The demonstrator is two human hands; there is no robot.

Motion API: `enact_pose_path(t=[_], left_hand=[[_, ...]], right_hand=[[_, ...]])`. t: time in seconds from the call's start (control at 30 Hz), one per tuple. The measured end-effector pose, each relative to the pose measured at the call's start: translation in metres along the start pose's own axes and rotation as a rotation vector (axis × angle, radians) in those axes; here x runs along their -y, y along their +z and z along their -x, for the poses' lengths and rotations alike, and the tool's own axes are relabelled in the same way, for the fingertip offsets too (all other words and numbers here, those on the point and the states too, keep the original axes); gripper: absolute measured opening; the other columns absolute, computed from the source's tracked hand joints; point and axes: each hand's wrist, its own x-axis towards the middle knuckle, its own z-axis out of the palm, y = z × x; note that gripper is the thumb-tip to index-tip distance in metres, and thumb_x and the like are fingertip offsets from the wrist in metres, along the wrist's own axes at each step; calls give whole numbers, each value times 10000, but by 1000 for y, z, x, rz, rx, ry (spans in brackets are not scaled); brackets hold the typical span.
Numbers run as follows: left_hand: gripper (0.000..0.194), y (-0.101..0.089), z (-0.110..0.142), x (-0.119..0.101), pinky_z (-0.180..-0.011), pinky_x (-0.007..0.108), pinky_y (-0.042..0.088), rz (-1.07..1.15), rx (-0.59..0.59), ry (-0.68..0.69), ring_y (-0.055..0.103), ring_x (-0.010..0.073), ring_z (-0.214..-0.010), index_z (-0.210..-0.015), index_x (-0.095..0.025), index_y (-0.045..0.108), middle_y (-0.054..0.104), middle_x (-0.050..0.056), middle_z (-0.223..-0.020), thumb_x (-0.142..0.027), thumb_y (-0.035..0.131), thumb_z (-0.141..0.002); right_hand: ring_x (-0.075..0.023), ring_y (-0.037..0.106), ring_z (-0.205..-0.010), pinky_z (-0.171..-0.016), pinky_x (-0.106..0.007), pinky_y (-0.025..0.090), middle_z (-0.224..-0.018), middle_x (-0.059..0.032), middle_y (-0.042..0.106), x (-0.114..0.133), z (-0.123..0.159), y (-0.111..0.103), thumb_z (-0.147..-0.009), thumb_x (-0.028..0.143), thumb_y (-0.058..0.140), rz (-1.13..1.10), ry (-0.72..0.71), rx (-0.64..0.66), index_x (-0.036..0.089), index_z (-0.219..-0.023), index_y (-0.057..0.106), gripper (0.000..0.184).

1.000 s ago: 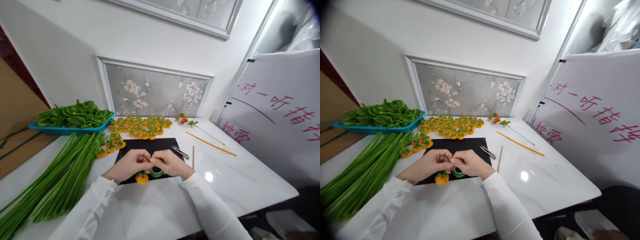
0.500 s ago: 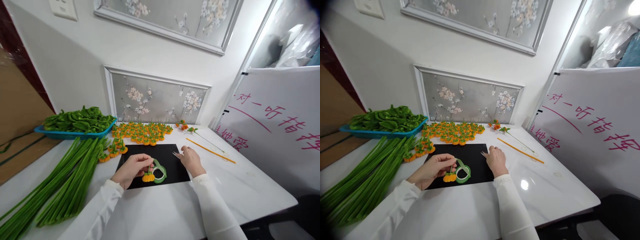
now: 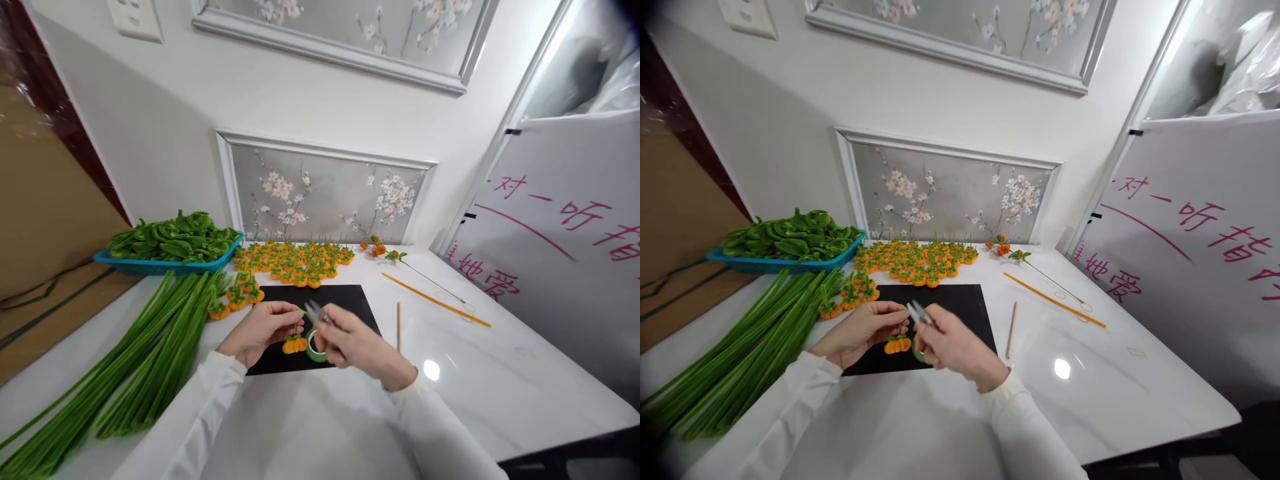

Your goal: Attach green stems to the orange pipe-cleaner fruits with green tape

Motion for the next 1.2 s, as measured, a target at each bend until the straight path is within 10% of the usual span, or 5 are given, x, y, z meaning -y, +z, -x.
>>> enact_pose_path(t=[0.27,1.2], left_hand=[[161,-3,2,-6,-555,148,474,41,-65,109,590,85,-599,-734,-136,676,643,15,-651,-255,753,-660],[219,13,8,-5,-638,203,465,-118,14,61,581,103,-637,-686,-123,682,660,25,-662,-317,766,-625]], right_hand=[[-21,248,-410,-410,-197,125,-600,49,406,-9,-5,16,-811,599,515,-463,205,31,131,-758,549,472],[-22,236,-382,-389,-154,133,-536,86,349,-15,-10,17,-911,439,444,-589,295,7,177,-721,436,324]])
